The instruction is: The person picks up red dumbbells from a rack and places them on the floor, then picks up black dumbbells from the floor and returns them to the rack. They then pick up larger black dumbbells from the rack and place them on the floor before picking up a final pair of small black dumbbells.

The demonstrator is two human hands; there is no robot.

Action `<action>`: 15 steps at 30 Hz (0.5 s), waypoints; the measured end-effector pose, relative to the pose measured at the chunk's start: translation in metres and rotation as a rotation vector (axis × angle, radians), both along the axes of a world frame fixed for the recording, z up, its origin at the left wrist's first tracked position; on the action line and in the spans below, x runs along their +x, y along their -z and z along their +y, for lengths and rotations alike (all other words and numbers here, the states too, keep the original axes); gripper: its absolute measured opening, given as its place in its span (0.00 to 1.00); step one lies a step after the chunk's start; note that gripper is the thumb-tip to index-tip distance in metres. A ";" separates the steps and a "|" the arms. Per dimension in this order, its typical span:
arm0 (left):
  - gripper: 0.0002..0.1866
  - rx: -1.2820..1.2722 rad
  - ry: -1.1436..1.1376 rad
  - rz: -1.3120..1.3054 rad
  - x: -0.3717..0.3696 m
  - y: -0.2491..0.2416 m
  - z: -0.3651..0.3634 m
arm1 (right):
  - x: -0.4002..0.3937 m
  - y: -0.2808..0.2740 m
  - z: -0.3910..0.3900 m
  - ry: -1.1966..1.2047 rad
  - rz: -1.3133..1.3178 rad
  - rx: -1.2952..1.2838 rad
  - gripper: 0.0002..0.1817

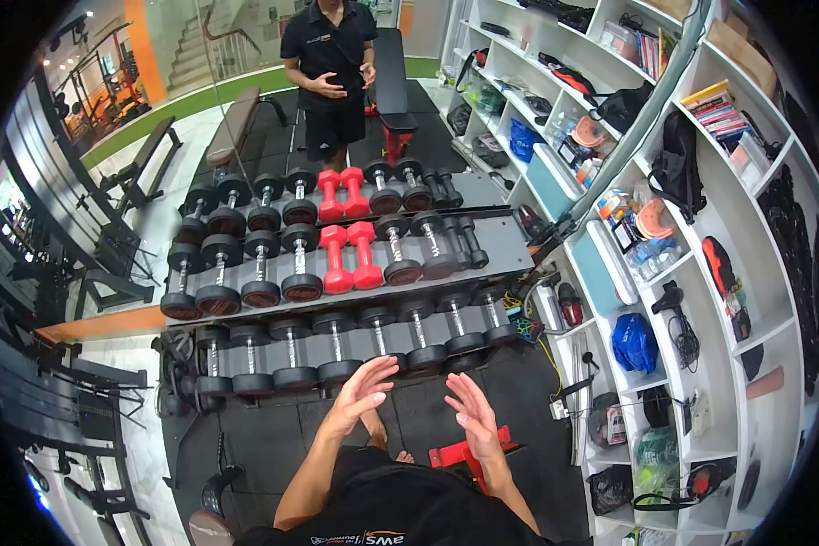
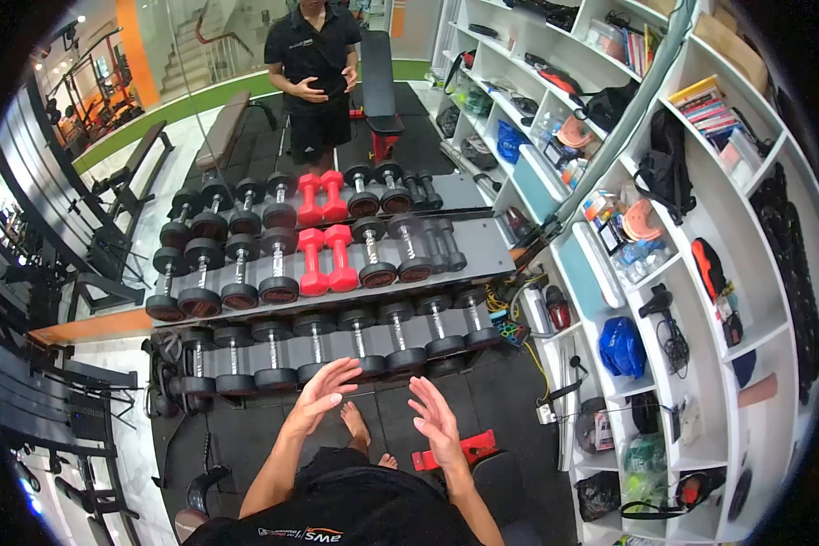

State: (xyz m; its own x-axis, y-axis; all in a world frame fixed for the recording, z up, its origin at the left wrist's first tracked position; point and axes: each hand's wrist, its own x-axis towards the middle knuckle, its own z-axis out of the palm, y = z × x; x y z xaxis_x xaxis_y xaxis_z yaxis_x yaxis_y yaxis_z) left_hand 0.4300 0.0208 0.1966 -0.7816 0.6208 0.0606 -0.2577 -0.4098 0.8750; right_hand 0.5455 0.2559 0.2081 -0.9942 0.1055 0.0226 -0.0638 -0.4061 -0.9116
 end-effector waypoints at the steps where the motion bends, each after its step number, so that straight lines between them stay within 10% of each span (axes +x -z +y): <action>1: 0.38 -0.003 0.015 -0.007 -0.012 0.000 0.001 | -0.011 -0.001 0.001 0.009 -0.003 0.025 0.41; 15: 0.38 -0.097 0.294 0.045 -0.105 0.006 0.032 | -0.092 -0.003 0.000 0.194 -0.110 0.132 0.41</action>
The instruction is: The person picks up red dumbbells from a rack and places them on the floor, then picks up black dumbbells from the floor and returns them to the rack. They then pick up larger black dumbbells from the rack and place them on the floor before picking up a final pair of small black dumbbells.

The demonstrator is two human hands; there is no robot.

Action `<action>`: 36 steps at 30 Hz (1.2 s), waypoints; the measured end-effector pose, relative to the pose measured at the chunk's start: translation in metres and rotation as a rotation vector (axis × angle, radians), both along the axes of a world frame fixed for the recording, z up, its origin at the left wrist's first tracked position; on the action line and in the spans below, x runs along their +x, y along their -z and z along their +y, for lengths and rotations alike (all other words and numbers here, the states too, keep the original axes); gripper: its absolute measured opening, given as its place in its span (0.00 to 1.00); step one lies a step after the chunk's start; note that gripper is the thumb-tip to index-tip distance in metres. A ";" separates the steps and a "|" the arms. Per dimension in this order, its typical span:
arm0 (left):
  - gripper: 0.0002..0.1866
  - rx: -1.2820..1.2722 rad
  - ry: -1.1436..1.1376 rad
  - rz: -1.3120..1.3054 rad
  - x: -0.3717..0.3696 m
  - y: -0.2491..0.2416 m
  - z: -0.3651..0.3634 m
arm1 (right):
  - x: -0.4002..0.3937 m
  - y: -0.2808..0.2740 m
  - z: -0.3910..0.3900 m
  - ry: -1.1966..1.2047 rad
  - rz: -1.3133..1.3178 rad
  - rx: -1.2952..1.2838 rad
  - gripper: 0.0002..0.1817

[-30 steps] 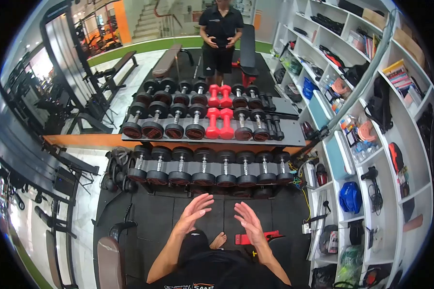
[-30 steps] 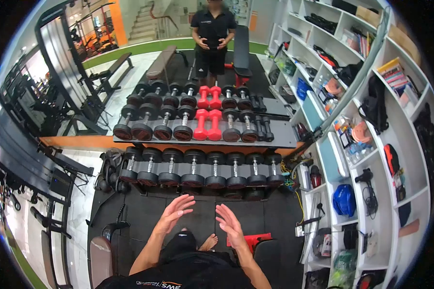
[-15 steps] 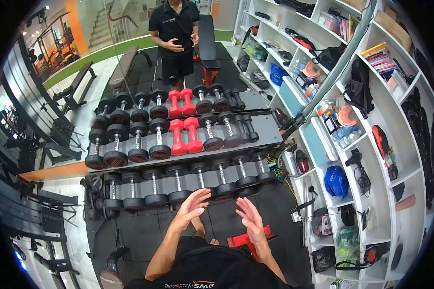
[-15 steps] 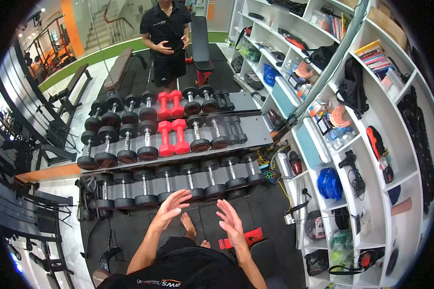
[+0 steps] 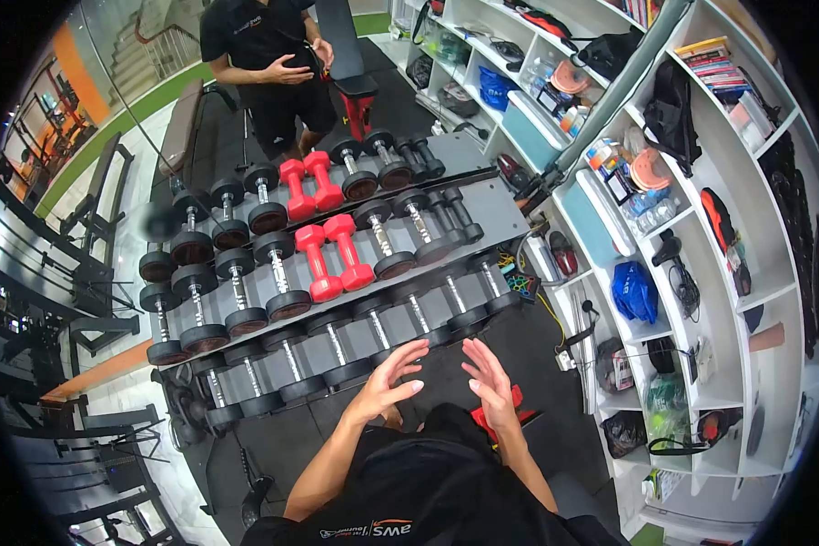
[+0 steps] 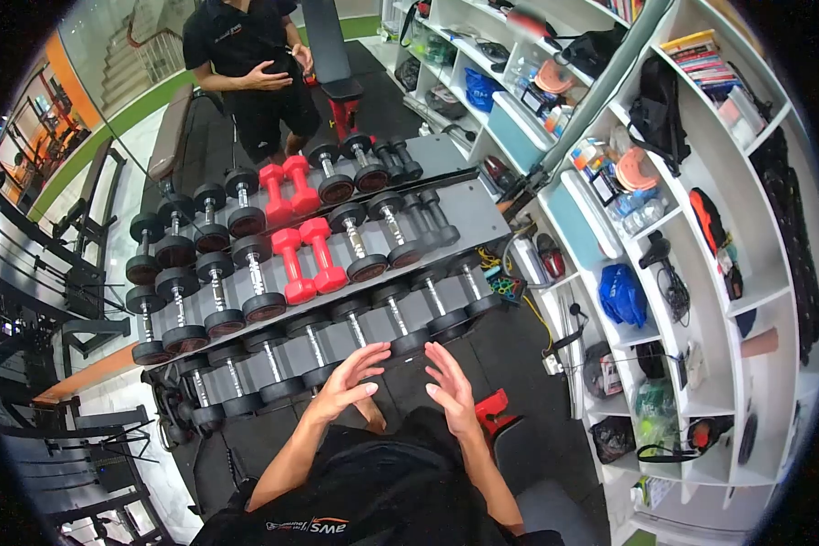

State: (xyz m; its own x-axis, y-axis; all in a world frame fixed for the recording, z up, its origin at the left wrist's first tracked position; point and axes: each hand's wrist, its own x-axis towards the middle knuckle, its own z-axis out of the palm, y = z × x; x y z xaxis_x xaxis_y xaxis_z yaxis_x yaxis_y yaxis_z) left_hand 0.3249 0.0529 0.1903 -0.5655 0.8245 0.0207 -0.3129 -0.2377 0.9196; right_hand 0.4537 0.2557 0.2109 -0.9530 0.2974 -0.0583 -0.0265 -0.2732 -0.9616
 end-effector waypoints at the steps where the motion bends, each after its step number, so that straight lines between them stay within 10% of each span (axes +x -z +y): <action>1: 0.38 0.000 -0.006 -0.007 -0.002 0.002 -0.001 | -0.003 0.004 0.000 0.002 -0.003 -0.004 0.40; 36: 0.39 -0.274 -0.212 -0.010 -0.001 0.009 0.220 | -0.017 0.020 0.283 0.010 -0.039 0.042 0.39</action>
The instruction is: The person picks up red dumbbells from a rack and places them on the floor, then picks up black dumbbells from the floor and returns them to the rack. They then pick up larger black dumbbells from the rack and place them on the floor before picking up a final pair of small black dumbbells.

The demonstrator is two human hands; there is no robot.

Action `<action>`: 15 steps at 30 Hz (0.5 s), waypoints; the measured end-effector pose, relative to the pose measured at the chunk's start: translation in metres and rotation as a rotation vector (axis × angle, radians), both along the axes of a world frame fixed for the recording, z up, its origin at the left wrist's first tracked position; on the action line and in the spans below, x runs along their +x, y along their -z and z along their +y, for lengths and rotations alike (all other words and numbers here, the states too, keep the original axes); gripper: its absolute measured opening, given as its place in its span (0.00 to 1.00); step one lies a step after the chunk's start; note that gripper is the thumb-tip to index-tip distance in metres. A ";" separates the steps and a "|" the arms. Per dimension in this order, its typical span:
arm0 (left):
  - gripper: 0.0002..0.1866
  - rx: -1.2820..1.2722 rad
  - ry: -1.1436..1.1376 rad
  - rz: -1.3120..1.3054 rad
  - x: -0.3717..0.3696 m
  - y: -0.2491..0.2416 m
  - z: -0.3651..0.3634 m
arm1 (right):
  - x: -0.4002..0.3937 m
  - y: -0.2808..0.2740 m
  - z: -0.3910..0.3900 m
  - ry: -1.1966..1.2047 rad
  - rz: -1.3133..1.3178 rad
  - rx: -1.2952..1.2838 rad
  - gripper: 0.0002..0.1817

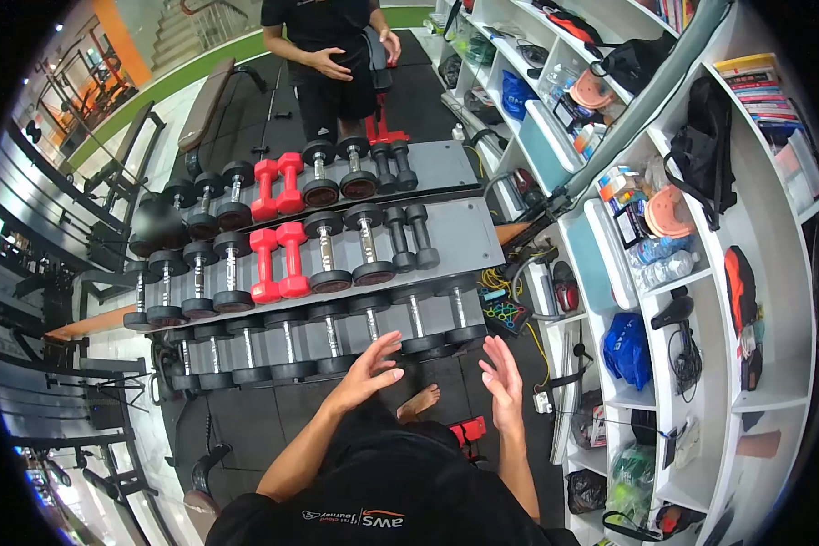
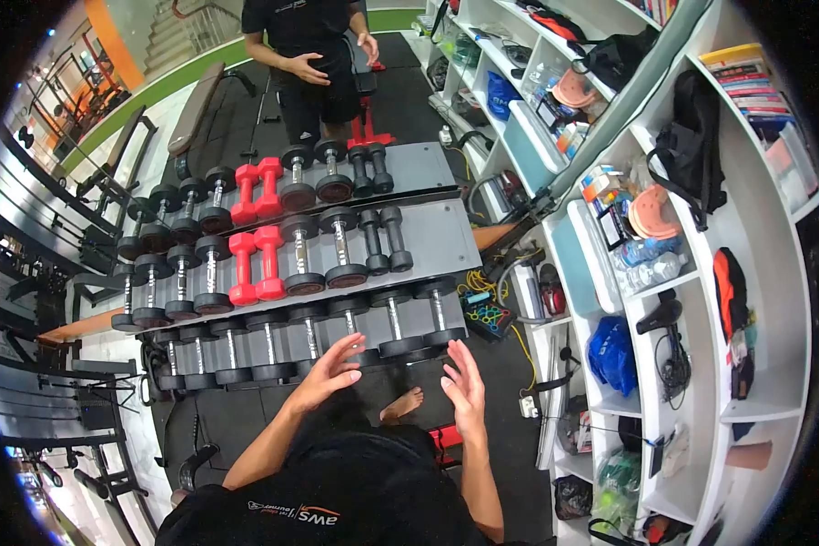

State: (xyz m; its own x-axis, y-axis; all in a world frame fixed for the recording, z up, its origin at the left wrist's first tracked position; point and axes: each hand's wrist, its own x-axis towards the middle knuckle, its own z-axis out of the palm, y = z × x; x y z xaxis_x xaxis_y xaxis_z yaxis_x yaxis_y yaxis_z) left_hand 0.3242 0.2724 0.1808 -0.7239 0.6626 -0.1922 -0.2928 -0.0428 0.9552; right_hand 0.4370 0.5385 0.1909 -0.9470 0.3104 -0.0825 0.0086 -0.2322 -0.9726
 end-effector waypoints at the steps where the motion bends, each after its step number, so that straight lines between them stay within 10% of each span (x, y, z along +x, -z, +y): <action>1: 0.39 -0.007 -0.001 0.002 0.002 0.001 0.003 | -0.001 0.001 0.001 -0.012 -0.001 -0.002 0.39; 15: 0.43 0.068 -0.106 0.024 -0.031 0.013 0.013 | -0.061 -0.006 -0.023 -0.166 -0.035 0.017 0.39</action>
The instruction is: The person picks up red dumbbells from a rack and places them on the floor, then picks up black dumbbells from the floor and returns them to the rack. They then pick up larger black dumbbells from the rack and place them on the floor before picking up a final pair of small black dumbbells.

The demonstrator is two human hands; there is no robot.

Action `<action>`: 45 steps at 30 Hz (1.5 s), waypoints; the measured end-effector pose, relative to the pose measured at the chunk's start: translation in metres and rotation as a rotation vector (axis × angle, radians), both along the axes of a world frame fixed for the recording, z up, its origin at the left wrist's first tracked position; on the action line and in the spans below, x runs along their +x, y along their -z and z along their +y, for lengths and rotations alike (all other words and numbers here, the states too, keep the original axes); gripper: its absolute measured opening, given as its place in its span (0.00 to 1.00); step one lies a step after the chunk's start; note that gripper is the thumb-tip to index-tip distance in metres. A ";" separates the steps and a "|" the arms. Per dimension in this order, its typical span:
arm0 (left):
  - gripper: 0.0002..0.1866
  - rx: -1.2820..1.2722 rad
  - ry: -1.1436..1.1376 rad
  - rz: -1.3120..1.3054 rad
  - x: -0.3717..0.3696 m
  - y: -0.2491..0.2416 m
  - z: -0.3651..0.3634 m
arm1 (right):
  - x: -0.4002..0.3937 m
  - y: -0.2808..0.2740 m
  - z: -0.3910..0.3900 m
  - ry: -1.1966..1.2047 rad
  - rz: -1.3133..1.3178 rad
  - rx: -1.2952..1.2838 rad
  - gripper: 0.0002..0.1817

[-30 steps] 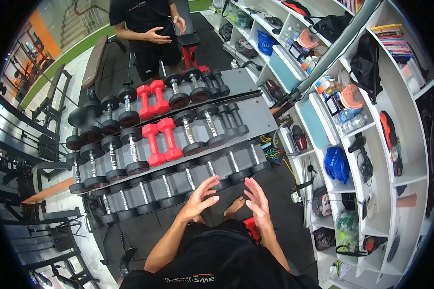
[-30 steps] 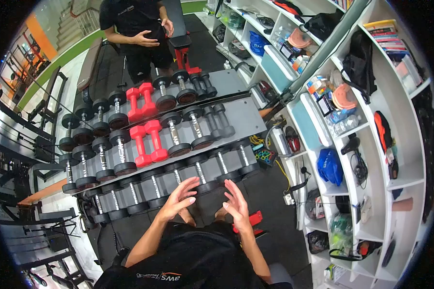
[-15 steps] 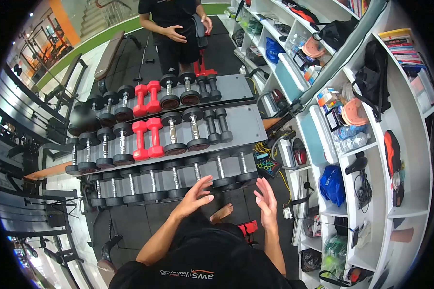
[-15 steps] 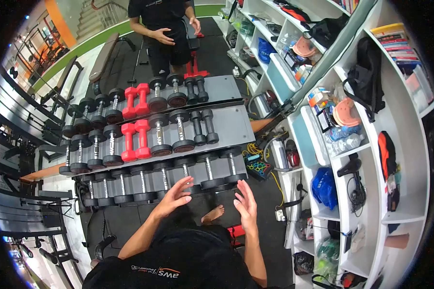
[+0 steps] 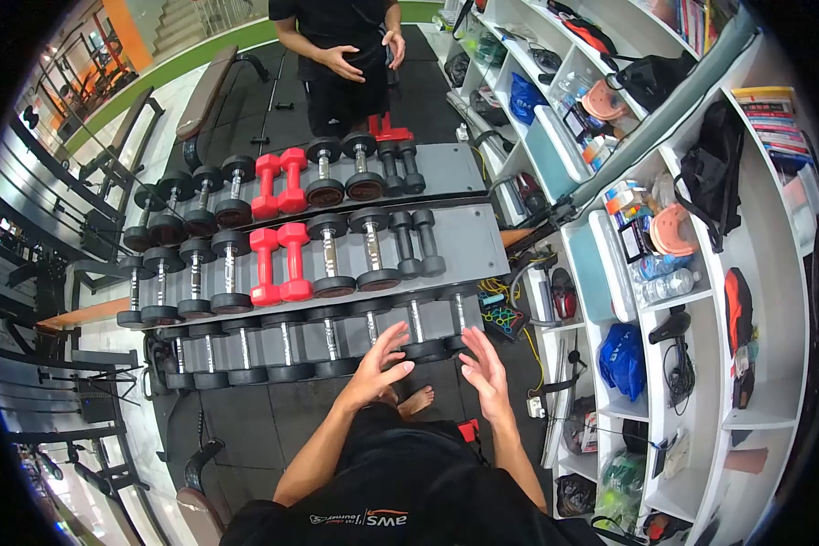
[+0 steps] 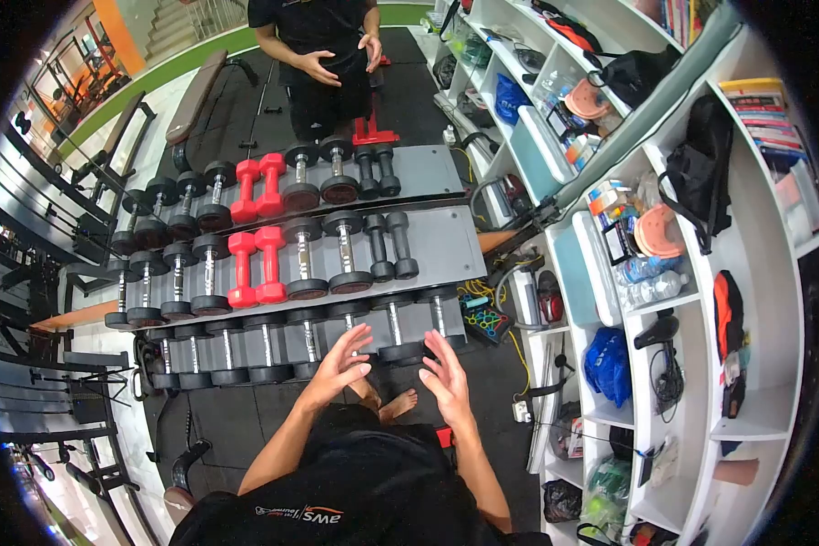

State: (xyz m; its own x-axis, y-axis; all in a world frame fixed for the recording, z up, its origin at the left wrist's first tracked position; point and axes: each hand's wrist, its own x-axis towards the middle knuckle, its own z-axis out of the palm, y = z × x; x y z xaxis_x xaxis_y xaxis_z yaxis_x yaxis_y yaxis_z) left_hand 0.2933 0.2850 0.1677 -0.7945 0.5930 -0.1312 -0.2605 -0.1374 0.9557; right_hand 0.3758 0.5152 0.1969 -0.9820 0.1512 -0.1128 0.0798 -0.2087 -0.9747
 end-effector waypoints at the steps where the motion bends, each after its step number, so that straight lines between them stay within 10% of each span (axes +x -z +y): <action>1: 0.43 0.002 -0.004 0.007 -0.003 0.000 -0.001 | -0.006 0.000 -0.003 -0.016 -0.002 0.008 0.39; 45: 0.44 -0.072 -0.277 -0.017 -0.083 0.010 0.079 | -0.139 0.024 0.074 -0.227 0.019 0.170 0.43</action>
